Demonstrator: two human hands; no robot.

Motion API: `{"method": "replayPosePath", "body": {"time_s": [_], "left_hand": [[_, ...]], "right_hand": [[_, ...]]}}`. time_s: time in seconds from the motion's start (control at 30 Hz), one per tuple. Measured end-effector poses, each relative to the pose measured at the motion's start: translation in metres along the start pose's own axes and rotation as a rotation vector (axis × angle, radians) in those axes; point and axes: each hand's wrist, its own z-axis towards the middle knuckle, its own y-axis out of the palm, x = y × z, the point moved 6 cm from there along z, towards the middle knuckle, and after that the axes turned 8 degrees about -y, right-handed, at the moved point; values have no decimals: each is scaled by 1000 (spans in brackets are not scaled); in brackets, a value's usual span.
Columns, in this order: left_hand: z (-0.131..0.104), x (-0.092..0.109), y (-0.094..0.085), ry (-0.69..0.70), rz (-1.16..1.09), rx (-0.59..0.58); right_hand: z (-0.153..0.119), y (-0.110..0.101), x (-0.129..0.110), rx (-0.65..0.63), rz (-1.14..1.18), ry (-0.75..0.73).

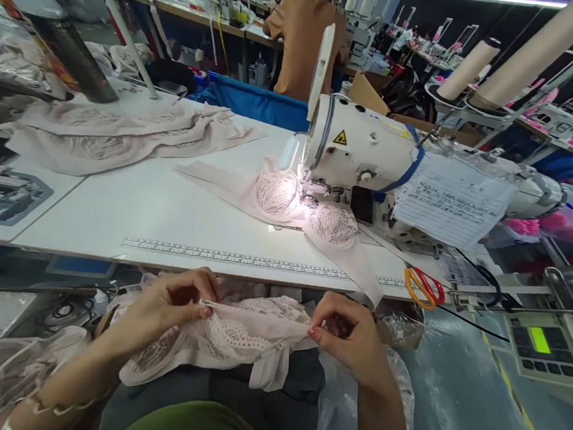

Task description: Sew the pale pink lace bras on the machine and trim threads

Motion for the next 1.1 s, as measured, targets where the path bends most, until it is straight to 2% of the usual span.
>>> {"method": "replayPosePath", "body": {"time_s": [0.07, 0.13, 0.23, 0.33, 0.47, 0.53, 0.63, 0.77, 0.93, 1.1], "left_hand": [[-1, 9, 14, -2, 158, -186], [-2, 19, 32, 61, 273, -286], [0, 29, 59, 195, 303, -298], [5, 30, 72, 239, 261, -248], [12, 30, 66, 222, 253, -182], [14, 30, 62, 212, 254, -169], [16, 27, 60, 179, 235, -182], [16, 24, 62, 162, 232, -202], [17, 27, 62, 157, 216, -193], [17, 30, 63, 122, 78, -229]], "right_hand": [[6, 13, -13, -84, -13, -12], [13, 29, -25, -133, -107, -18], [22, 50, -35, -159, -218, -59], [20, 56, -31, -155, -245, -68], [9, 41, -12, -53, -176, 8], [6, 37, -7, -66, -153, -10], [5, 34, -5, -89, -171, -59], [6, 29, -5, -14, -172, -55], [7, 32, -7, -64, -144, -87], [8, 25, -8, 64, -62, -74]]}}
